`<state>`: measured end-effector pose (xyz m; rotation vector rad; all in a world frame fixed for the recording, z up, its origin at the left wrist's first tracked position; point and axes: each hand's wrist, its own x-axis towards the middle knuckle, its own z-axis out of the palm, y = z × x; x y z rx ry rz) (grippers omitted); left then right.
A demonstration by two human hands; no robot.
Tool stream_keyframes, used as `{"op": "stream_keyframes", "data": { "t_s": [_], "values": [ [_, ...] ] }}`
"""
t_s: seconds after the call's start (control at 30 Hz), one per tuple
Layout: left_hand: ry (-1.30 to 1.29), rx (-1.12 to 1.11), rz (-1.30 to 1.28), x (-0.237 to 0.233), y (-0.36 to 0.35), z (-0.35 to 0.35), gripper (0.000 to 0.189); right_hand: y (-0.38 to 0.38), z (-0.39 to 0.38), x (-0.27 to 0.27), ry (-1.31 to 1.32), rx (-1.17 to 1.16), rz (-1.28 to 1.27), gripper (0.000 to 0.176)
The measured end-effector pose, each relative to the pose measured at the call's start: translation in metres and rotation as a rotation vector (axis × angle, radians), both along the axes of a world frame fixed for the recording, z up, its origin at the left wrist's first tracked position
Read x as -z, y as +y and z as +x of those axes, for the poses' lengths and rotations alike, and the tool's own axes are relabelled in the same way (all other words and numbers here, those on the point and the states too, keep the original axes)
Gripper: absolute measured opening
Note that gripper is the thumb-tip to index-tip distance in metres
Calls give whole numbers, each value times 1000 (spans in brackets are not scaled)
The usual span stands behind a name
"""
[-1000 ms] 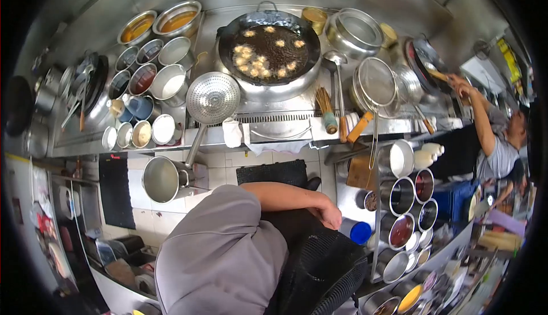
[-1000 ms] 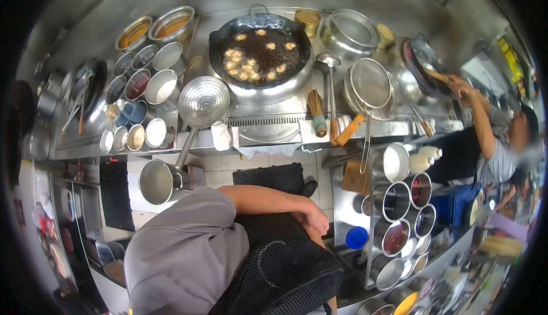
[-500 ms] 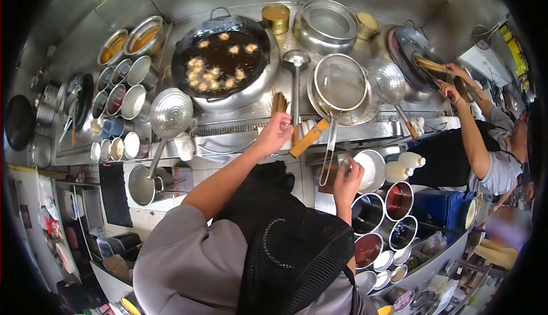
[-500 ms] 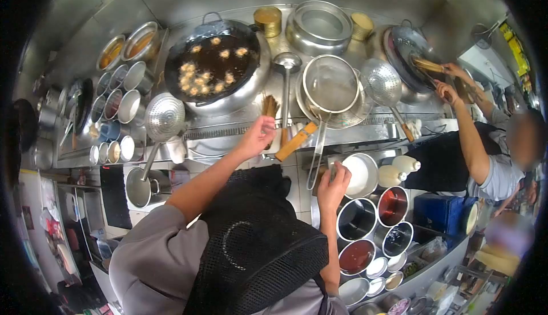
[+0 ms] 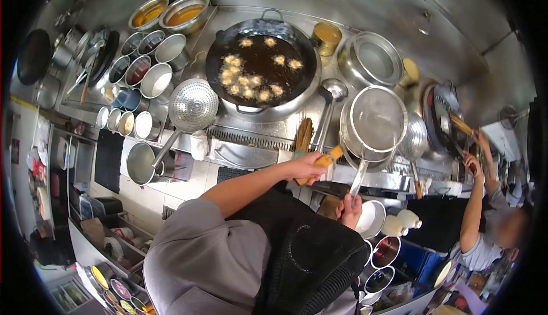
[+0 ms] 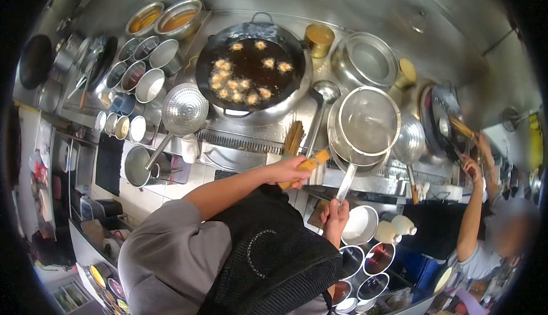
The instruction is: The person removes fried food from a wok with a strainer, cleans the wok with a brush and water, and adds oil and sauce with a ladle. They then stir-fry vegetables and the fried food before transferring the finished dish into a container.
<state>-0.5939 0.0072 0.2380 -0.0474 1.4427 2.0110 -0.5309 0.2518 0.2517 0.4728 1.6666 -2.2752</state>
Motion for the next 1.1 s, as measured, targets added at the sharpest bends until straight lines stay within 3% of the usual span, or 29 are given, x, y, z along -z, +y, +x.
{"op": "stream_keyframes", "data": {
  "t_s": [0.1, 0.13, 0.17, 0.23, 0.33, 0.37, 0.43, 0.5, 0.6, 0.67, 0.73, 0.8, 0.93, 1.1],
  "values": [
    [215, -217, -273, -34, -70, 13, 33, -13, -6, -18, 131, -3, 224, 12],
    [342, -269, -529, -40, -98, 17, 34, -19, -14, -20, 134, -6, 226, 12],
    [469, -317, -786, -45, -125, 21, 34, -26, -26, -23, 201, -64, 385, 12],
    [449, -513, -1054, -58, -170, 31, 36, -52, -52, -40, 282, -175, 568, 14],
    [316, -709, -1346, -61, -228, 34, 28, -84, -104, -33, 631, -316, 1033, 22],
    [288, -728, -1388, -53, -248, 34, 27, -98, -119, -34, 637, -310, 1038, 22],
    [249, -755, -1417, -38, -274, 36, 27, -118, -144, -34, 601, -406, 1327, 27],
    [190, -774, -1518, -26, -290, 33, 28, -135, -167, -39, 609, -442, 1362, 29],
    [90, -751, -1444, -18, -299, 24, 30, -155, -198, -34, 680, -492, 1391, 29],
    [71, -771, -1391, -7, -302, 19, 31, -161, -226, -19, 586, -640, 1264, 26],
    [205, -718, -1304, 2, -306, 19, 32, -155, -260, -1, 643, -703, 1276, 24],
    [215, -686, -1284, -5, -309, 33, 35, -154, -275, -13, 324, -818, 964, 25],
    [259, -656, -1307, -33, -309, 65, 36, -135, -278, -49, 274, -943, 940, 24],
    [183, -772, -1429, -31, -306, 75, 29, -133, -251, -61, 182, -1057, 830, 23]
  ]
}}
